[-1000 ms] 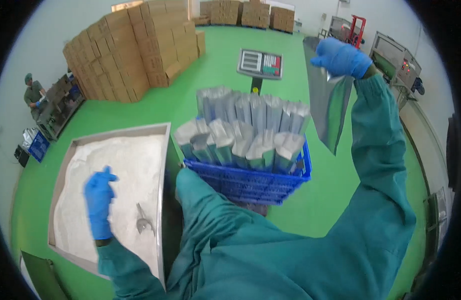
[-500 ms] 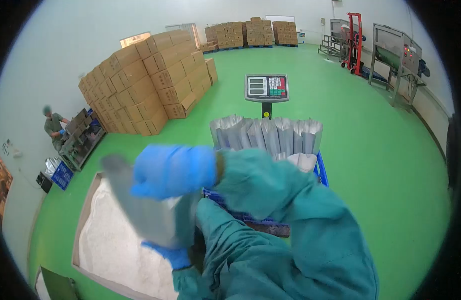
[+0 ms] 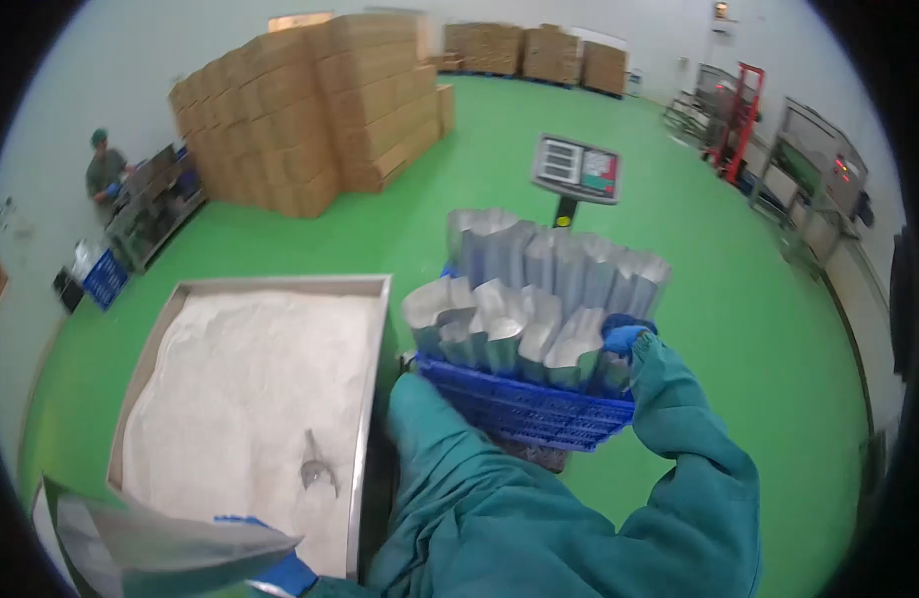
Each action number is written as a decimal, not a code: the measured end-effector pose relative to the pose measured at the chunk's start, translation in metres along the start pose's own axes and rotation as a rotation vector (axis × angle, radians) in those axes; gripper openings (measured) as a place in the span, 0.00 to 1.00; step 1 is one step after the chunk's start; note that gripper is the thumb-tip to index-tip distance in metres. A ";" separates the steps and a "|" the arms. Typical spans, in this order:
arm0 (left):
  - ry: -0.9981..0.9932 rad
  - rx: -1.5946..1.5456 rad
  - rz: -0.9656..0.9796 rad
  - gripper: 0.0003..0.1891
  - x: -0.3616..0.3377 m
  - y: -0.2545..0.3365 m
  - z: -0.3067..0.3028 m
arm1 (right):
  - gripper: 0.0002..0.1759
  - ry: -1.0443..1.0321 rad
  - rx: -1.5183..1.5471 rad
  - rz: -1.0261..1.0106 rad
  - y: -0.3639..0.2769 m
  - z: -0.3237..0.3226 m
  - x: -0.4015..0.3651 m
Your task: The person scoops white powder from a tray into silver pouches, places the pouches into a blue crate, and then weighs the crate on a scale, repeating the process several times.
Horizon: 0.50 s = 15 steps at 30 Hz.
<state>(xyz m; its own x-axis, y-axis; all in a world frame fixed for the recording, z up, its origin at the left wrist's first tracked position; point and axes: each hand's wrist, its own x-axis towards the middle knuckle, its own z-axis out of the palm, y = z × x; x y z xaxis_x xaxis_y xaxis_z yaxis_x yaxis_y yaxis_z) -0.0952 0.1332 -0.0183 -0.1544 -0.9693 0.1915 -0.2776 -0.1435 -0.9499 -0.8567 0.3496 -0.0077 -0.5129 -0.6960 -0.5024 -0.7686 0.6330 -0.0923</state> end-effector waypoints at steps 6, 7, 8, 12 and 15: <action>-0.361 2.187 0.411 0.25 -0.018 -0.019 -0.009 | 0.15 0.101 0.284 -0.087 -0.003 0.009 0.028; -0.525 2.125 0.018 0.21 -0.009 -0.026 -0.013 | 0.15 0.117 0.303 -0.080 0.002 0.009 0.031; -0.684 2.007 -0.513 0.29 0.005 -0.021 -0.003 | 0.16 0.139 0.312 -0.068 0.006 0.010 0.033; -0.548 2.038 0.376 0.22 -0.025 -0.037 -0.015 | 0.17 0.286 0.315 -0.025 0.044 0.010 0.026; -0.589 2.401 0.749 0.25 -0.029 -0.021 -0.003 | 0.18 0.467 0.217 0.009 0.058 -0.029 0.006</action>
<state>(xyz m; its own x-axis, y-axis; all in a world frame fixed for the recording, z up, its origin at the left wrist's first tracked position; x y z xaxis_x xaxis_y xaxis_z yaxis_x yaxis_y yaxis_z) -0.0876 0.1646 -0.0029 0.5374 -0.8150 0.2168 0.6443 0.5626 0.5180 -0.9155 0.3723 0.0085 -0.6731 -0.7362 -0.0705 -0.6921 0.6607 -0.2906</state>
